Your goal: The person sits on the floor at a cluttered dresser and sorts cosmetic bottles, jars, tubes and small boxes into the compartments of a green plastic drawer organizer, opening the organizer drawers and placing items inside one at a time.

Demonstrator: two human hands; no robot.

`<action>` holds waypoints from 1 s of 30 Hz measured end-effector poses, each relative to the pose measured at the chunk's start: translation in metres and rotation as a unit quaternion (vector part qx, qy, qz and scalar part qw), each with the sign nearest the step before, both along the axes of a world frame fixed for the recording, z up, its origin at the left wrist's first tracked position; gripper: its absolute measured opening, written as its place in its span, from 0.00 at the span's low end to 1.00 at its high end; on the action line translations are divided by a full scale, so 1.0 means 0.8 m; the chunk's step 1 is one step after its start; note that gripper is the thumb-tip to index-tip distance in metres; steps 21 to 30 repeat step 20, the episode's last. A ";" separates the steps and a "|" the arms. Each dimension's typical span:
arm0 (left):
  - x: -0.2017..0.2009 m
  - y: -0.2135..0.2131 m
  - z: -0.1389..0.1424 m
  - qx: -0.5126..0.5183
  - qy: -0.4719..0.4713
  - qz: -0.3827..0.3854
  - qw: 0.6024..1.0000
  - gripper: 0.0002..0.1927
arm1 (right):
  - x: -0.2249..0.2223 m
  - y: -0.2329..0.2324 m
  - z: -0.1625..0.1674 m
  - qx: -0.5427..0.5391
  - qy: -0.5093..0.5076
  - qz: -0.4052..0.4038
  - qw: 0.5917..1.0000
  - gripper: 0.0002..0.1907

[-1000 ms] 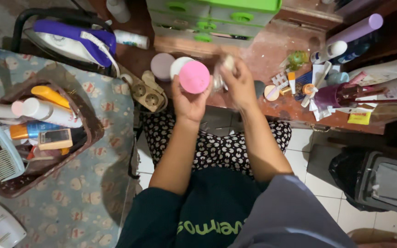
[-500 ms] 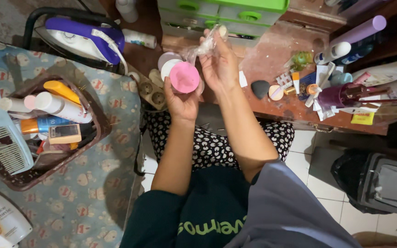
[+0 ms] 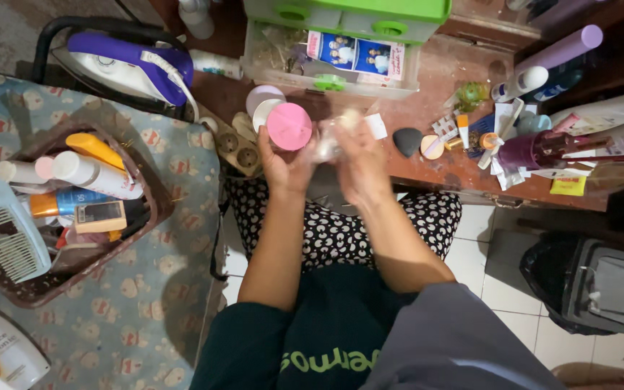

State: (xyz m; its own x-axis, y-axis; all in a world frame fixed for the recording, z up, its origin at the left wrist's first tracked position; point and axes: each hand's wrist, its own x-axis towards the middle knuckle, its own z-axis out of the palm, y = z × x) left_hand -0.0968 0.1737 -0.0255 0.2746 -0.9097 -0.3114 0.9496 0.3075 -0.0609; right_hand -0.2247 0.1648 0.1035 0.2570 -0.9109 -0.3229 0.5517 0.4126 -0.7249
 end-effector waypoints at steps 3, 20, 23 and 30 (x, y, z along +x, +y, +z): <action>-0.005 -0.001 0.006 0.027 0.017 -0.004 0.999 0.33 | -0.038 -0.031 0.023 -0.295 0.152 -0.201 0.922 0.19; -0.021 0.009 0.007 0.025 -0.022 -0.027 0.999 0.31 | -0.025 -0.111 0.060 -0.443 0.716 0.052 0.537 0.38; -0.021 0.009 0.007 0.025 -0.022 -0.027 0.999 0.31 | -0.025 -0.111 0.060 -0.443 0.716 0.052 0.537 0.38; -0.021 0.009 0.007 0.025 -0.022 -0.027 0.999 0.31 | -0.025 -0.111 0.060 -0.443 0.716 0.052 0.537 0.38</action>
